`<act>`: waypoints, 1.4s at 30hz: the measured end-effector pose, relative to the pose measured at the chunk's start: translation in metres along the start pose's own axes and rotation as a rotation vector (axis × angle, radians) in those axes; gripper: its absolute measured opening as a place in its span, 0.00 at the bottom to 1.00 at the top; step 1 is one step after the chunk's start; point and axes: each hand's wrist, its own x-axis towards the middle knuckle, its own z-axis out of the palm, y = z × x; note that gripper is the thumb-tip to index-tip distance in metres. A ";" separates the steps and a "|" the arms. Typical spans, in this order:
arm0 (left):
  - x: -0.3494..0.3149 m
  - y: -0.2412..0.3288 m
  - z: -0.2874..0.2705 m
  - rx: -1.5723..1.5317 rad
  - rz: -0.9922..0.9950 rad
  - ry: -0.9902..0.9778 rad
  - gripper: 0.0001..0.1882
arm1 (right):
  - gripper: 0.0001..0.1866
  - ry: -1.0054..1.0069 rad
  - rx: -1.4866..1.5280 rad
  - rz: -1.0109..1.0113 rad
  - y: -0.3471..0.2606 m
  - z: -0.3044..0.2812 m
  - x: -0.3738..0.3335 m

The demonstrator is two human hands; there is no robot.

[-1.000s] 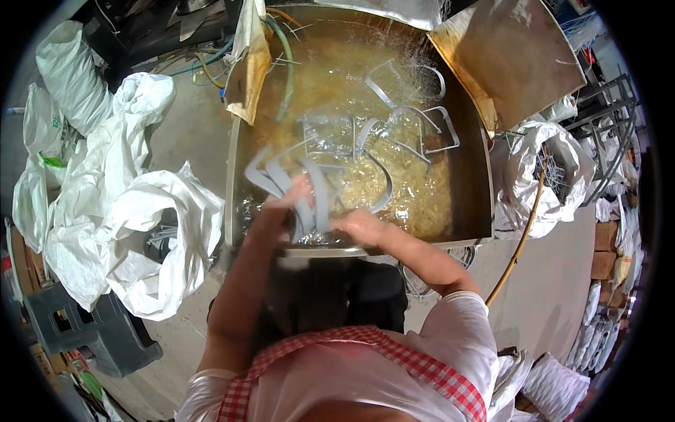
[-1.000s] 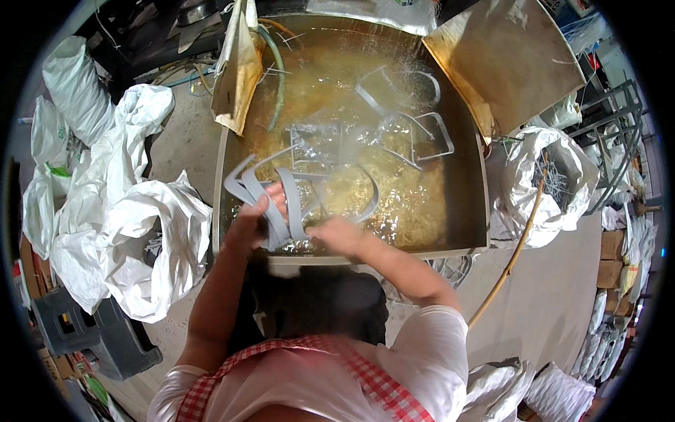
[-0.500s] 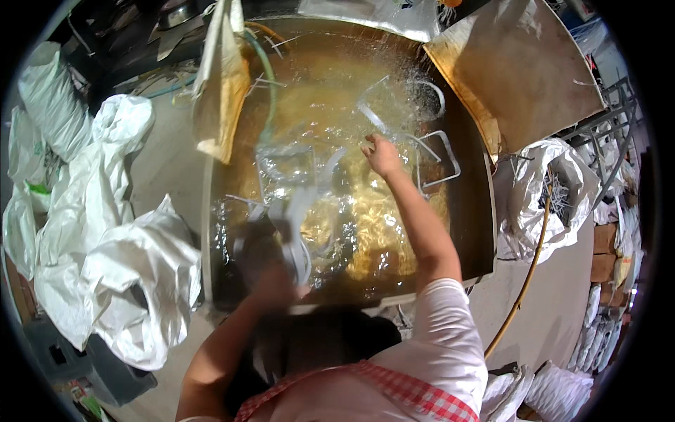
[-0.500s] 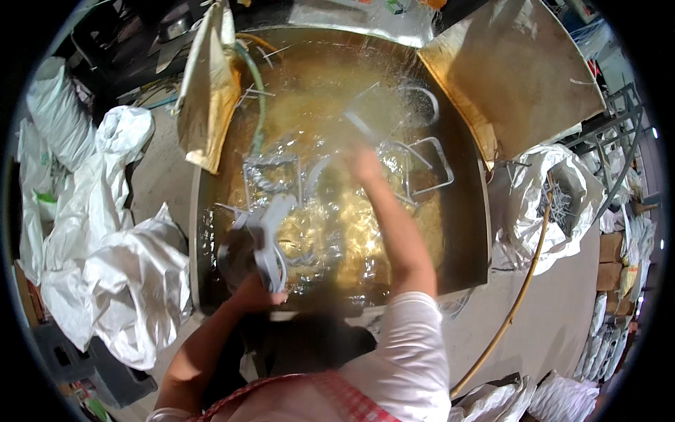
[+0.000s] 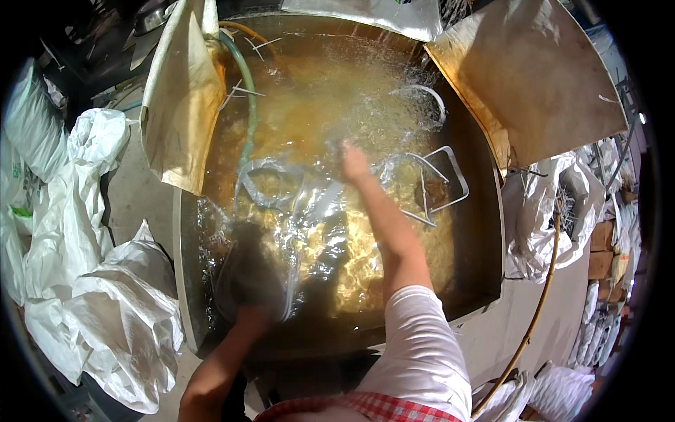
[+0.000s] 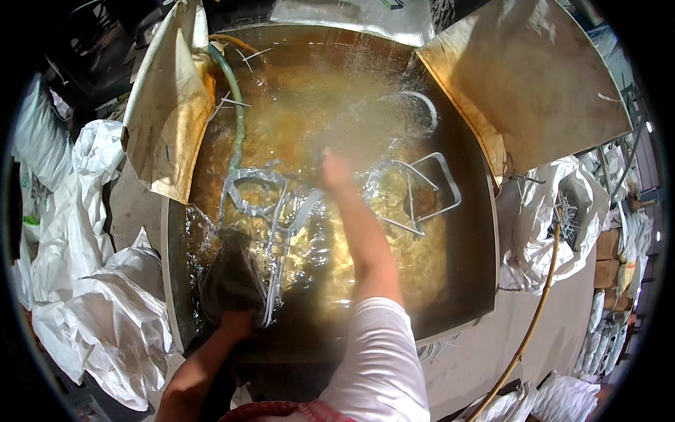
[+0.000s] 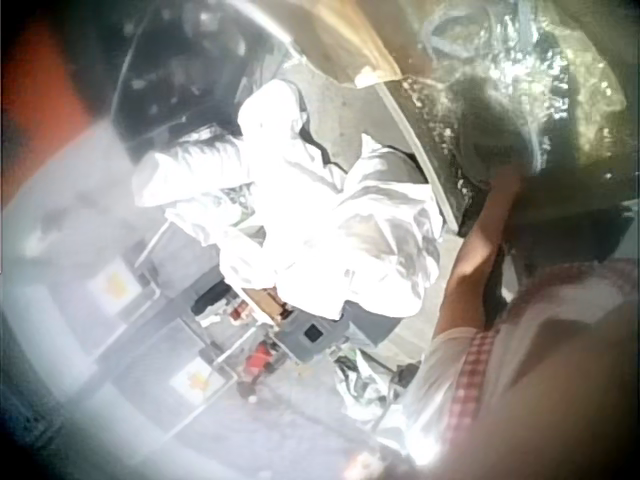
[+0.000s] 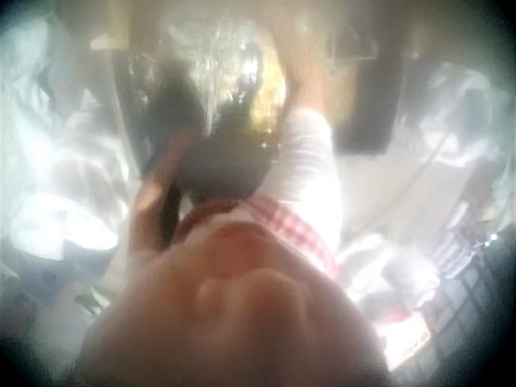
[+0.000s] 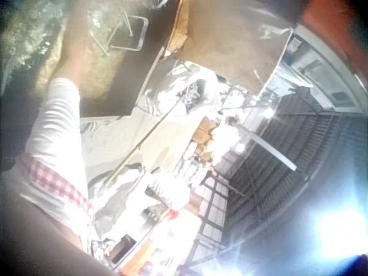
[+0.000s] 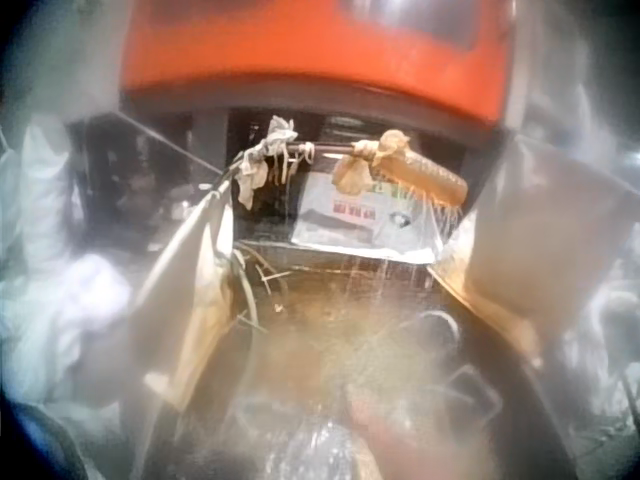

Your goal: The person picks up plastic frames from a water tank, shakes off excess water, and places them into a large white bag.

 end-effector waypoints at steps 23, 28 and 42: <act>-0.015 0.008 -0.015 -0.299 -0.043 0.080 0.19 | 0.10 0.815 1.558 0.538 0.139 -0.089 -0.160; -0.016 0.010 -0.028 0.003 -0.079 -0.079 0.16 | 0.31 0.654 0.465 0.850 0.131 -0.046 -0.206; -0.037 0.017 -0.091 -0.818 0.025 -0.018 0.26 | 0.21 -0.657 0.861 0.257 -0.101 -0.047 -0.271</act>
